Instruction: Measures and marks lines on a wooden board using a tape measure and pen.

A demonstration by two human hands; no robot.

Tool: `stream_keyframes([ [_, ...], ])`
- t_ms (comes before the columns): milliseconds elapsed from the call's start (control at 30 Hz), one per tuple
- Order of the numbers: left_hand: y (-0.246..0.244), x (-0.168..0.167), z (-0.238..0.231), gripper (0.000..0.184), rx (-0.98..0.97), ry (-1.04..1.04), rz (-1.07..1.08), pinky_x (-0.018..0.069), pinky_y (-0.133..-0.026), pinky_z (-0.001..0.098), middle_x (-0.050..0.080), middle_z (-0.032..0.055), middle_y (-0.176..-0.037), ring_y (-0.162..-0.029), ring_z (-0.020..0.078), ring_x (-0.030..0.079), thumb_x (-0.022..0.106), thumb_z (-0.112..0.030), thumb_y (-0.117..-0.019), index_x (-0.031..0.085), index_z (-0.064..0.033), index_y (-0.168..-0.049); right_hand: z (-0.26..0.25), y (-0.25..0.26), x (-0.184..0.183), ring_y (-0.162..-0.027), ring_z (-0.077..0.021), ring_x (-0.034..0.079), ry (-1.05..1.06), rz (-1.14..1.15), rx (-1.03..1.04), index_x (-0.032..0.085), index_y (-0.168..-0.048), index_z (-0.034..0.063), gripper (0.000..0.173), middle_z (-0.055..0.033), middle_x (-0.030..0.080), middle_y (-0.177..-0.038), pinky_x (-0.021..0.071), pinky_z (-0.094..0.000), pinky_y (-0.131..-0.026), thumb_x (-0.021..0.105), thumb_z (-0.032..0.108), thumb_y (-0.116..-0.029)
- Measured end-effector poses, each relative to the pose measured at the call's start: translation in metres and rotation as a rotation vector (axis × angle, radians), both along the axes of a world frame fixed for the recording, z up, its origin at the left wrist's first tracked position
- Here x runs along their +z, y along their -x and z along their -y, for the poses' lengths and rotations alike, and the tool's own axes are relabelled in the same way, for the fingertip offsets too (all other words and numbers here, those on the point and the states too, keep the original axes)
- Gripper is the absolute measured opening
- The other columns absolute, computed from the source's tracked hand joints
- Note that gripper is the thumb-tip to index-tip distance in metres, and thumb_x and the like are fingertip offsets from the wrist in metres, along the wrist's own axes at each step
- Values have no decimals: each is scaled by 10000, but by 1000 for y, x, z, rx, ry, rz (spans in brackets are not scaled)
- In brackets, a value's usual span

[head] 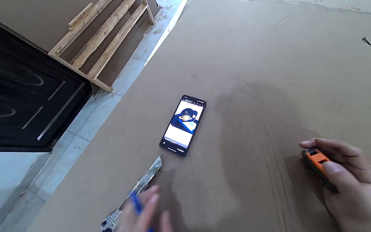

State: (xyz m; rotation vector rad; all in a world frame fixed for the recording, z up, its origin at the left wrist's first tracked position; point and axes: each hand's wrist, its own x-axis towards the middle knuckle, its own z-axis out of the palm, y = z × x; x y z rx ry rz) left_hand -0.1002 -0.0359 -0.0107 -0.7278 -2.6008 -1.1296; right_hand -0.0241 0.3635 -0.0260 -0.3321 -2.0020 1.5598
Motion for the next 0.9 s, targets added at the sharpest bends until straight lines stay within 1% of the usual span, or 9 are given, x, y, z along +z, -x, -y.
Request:
stream_keyframes([
  [33,-3,6,-27,402,-91,-80,96,505,-1093,392,663,62,-1342,-1285,178,601,687,-188,-970,627,-159,-1367,6,0,1,-1008,-162,707,-88,8,16,618,-1338,182,459,-27,724,-1204,596,-306,-855,618,473,-983],
  [67,-4,9,-58,390,-173,-156,182,538,-1057,395,681,90,-1317,-1248,196,627,704,-149,-955,653,-118,-1341,11,0,2,-1008,-159,710,-166,24,27,584,-1383,198,492,-22,713,-1245,600,-310,-853,615,478,-980],
  [133,3,7,-125,365,-274,-251,256,598,-953,356,726,97,-1204,-1116,180,683,720,-117,-916,704,-60,-1276,16,-1,3,-945,-132,699,-260,65,20,518,-1458,219,575,-19,673,-1302,599,-290,-767,610,491,-960],
  [200,13,0,-185,326,-333,-278,284,605,-855,301,749,39,-1086,-992,119,696,703,-134,-910,732,-76,-1230,16,-3,2,-951,-129,684,-301,90,2,467,-1505,220,646,-33,616,-1359,600,-293,-751,617,495,-940],
  [300,27,-2,-236,283,-455,-309,399,611,-821,289,736,-14,-1047,-957,87,693,681,-114,-941,728,-118,-1221,14,-1,1,-1020,-144,672,-346,103,-36,453,-1517,211,679,-55,584,-1391,599,-316,-801,635,460,-912],
  [433,24,-7,-241,279,-523,-345,371,602,-828,289,713,-2,-1055,-977,100,674,693,-72,-925,736,-110,-1198,13,-4,-1,-1118,-183,663,-374,120,-20,455,-1518,196,684,-67,590,-1394,601,-361,-885,643,446,-909],
  [500,25,-6,-236,305,-520,-372,385,605,-867,291,720,0,-1124,-1025,98,679,694,-66,-930,722,-111,-1230,15,-3,0,-1136,-182,655,-377,114,-4,458,-1517,193,681,-60,592,-1390,595,-363,-904,642,438,-909],
  [667,27,-5,-234,290,-529,-405,409,604,-856,281,720,13,-1069,-994,101,681,693,-44,-924,737,-95,-1206,15,-2,-2,-1115,-171,659,-389,117,8,483,-1501,195,659,-48,606,-1363,597,-360,-893,637,447,-912],
  [900,27,-5,-234,292,-538,-422,436,602,-857,280,718,17,-1074,-995,105,678,700,-43,-922,733,-85,-1209,15,-3,-2,-1076,-164,668,-383,129,13,483,-1498,193,657,-44,632,-1315,598,-348,-868,621,482,-925],
])
